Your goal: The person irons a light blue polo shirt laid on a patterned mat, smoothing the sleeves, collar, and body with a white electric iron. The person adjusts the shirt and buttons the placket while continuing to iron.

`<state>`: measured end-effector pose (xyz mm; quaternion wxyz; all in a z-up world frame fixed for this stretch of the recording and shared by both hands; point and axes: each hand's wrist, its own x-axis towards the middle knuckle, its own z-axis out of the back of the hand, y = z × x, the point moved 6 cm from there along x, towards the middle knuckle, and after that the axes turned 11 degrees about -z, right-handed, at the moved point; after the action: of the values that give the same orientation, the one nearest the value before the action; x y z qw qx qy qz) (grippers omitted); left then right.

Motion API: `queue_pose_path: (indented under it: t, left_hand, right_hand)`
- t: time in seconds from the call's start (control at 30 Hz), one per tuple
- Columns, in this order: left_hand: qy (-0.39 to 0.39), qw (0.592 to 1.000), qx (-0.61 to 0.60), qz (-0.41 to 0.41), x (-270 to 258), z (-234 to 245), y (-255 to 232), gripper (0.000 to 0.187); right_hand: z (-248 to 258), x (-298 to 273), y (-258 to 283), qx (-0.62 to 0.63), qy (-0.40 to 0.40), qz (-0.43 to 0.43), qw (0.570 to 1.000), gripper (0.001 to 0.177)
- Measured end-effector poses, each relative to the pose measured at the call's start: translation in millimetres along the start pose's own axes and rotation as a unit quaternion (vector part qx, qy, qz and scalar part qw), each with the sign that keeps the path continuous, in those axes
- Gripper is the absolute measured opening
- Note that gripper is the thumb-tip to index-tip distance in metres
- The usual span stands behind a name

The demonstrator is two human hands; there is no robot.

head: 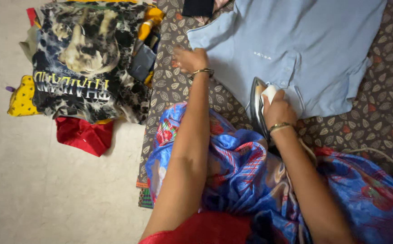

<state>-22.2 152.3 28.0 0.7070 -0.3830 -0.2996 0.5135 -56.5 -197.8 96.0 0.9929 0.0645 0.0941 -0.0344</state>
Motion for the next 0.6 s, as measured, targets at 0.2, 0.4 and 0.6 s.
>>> queue_pose_path:
  t: [0.2, 0.4, 0.6]
  left_hand:
    - [0.046, 0.967, -0.1, -0.23, -41.1, 0.9, -46.5, 0.049]
    - [0.212, 0.921, -0.226, -0.236, -79.6, -1.0, -41.7, 0.019]
    - [0.238, 0.928, -0.153, -0.24, -101.9, 23.6, -53.8, 0.007]
  right_hand:
    - [-19.9, -28.7, -0.6, 0.05, 0.031, 0.081, 0.995, 0.053]
    - [-11.4, -20.4, 8.3, 0.019, -0.012, 0.043, 0.999, 0.054]
    - [13.6, 12.7, -6.1, 0.062, -0.031, -0.01, 0.998, 0.057]
